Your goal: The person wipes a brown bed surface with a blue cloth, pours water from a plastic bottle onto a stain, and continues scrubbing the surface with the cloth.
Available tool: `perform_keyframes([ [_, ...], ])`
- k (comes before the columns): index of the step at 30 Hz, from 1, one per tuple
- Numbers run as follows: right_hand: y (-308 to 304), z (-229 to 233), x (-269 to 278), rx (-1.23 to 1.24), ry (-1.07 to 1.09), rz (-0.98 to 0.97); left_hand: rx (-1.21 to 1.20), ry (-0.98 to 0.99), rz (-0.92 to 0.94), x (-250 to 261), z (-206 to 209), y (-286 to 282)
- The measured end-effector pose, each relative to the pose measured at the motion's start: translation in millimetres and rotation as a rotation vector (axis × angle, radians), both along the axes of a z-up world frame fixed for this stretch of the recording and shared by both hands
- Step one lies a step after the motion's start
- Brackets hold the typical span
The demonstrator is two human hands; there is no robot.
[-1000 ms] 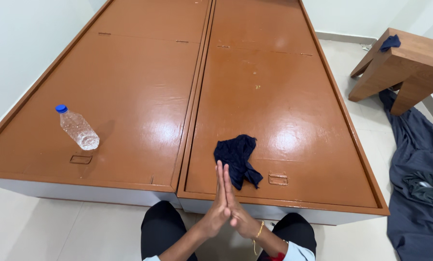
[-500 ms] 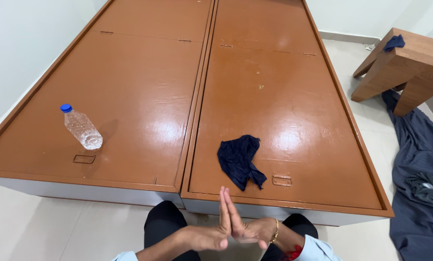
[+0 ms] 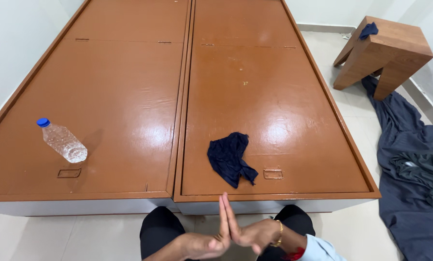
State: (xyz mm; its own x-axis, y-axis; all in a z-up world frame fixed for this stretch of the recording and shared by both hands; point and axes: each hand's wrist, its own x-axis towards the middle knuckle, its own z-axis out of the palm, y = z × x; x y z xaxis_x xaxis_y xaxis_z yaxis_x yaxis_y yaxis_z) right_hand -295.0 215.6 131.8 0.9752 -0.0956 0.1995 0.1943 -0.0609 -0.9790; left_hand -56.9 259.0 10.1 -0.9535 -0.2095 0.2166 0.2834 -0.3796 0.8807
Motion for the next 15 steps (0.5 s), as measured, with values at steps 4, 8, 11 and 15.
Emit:
perform_keyframes([
  [4,-12.8,-15.4,-3.5,-0.183,0.096,-0.243,-0.002,-0.177,0.126,1.4,-64.0,-27.6],
  [8,-64.1,-44.2,17.5,-0.473,0.272,-0.948,-0.412,-0.492,1.071,15.0,-15.4,-108.5],
  [11,-113.2,-57.3,18.2,-0.618,0.315,-1.120,-0.825,-0.735,1.482,53.3,25.5,-152.9],
  [15,-160.8,-95.0,25.7,-0.833,0.601,-0.998,-1.122,-0.933,1.640,87.6,33.3,-199.5],
])
